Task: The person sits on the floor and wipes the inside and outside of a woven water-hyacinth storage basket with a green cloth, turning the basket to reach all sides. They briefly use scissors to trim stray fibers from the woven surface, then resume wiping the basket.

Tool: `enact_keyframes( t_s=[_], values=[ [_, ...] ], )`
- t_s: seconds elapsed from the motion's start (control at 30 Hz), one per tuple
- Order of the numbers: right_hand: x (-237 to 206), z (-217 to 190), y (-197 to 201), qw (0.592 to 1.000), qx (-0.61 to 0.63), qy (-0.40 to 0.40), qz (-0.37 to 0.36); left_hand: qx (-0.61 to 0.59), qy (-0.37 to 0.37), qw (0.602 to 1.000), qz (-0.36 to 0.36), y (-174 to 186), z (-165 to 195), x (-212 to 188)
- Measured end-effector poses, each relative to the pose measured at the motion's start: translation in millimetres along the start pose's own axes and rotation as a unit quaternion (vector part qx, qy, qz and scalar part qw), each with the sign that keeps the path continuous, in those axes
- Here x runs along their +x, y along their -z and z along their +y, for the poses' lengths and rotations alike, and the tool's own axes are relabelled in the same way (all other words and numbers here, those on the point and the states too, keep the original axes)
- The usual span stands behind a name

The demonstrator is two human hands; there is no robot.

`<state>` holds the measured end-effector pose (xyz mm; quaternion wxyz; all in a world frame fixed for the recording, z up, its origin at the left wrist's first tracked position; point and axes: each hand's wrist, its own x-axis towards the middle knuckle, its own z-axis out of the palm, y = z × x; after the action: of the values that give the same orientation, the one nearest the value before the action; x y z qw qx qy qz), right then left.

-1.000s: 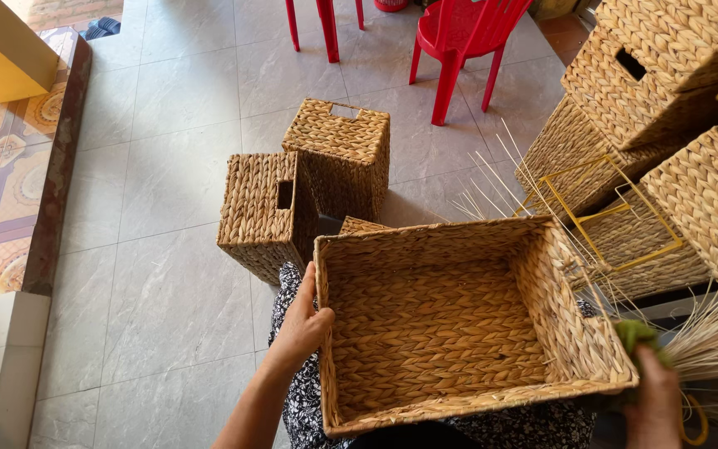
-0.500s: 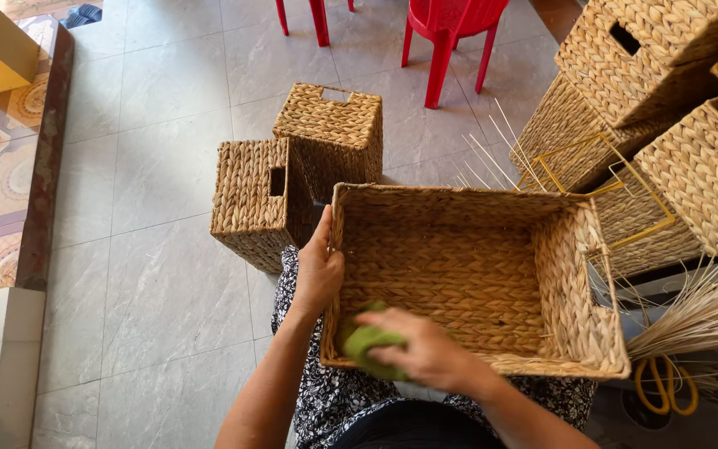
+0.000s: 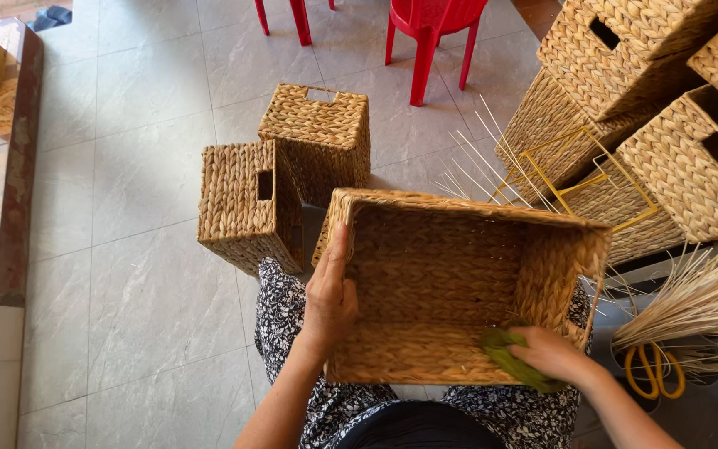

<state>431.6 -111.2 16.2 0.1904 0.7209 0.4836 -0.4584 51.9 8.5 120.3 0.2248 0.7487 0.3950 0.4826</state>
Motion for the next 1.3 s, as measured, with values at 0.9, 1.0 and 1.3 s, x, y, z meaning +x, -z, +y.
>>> enact_keyframes(
  t_s=[0.9, 1.0, 1.3],
  values=[
    [55, -60, 25, 0.992, -0.112, 0.034, -0.042, -0.347, 0.218, 0.912, -0.015, -40, -75, 15],
    [63, -113, 14, 0.99, -0.054, 0.108, -0.075, -0.342, 0.262, 0.902, -0.032, -44, -75, 20],
    [77, -228, -7, 0.902, -0.007, 0.419, -0.102, -0.337, 0.246, 0.908, -0.029, -47, -78, 19]
  ],
)
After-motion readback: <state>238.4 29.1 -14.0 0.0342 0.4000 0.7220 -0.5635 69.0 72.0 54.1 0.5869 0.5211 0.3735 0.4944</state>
